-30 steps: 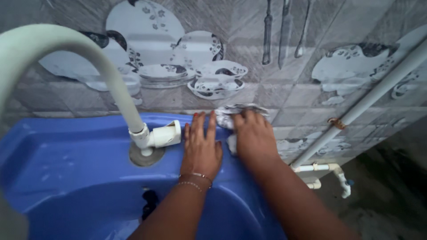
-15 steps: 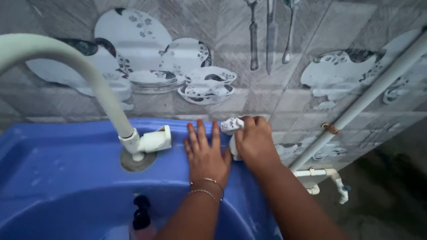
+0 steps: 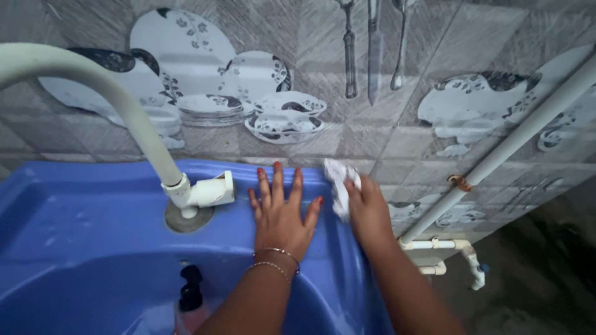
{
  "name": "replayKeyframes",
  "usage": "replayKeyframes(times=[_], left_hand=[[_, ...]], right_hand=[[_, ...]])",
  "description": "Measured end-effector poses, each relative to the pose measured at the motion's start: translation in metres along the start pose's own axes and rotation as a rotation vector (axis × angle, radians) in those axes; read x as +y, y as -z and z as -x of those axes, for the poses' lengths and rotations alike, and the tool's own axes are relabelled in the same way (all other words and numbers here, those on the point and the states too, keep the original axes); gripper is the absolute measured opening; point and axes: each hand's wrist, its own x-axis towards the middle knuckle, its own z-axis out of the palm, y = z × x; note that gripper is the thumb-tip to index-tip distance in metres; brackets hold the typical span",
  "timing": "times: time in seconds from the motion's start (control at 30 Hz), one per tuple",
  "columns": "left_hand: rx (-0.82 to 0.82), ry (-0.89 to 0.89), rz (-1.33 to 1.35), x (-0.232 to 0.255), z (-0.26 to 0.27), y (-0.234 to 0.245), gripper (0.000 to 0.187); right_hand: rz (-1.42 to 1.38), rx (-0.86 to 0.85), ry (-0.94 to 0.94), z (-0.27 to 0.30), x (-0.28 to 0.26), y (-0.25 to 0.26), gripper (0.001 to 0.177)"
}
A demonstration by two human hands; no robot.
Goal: The person wipes the rim and faucet of a blue sink with a white cloth, then cleans the surface of a soap dispenser and a wall-mounted organizer.
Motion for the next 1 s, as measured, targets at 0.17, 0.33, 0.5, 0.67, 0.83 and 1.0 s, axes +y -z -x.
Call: replayKeyframes(times=[0.17, 0.33, 0.5, 0.67, 0.83, 1.0], left_hand=[[-0.05, 0.028, -0.014, 0.001, 0.002, 0.001, 0.074], [-0.037, 0.007, -0.003, 0.001, 0.002, 0.002, 0.072], [-0.044, 0.018, -0.014, 0.001, -0.001, 0.0, 0.071], [-0.031, 0.013, 0.02, -0.001, 0.001, 0.0, 0.067], [0.043, -0.009, 0.063, -0.005, -0.001, -0.005, 0.06], [0.062, -0.012, 0.122, -0.015, 0.004, -0.016, 0.052]], right_hand=[[-0.267, 0.0, 0.177, 0.026, 0.034, 0.004, 0.04], [-0.327, -0.042, 0.059, -0.003, 0.028, -0.004, 0.037], [-0.102, 0.023, 0.161, 0.019, 0.031, 0.006, 0.038], [0.102, 0.011, 0.111, -0.017, -0.012, -0.002, 0.046], [0.467, 0.06, 0.444, 0.017, -0.04, -0.004, 0.042], [1.161, -0.256, 0.827, 0.039, -0.074, -0.004, 0.042]])
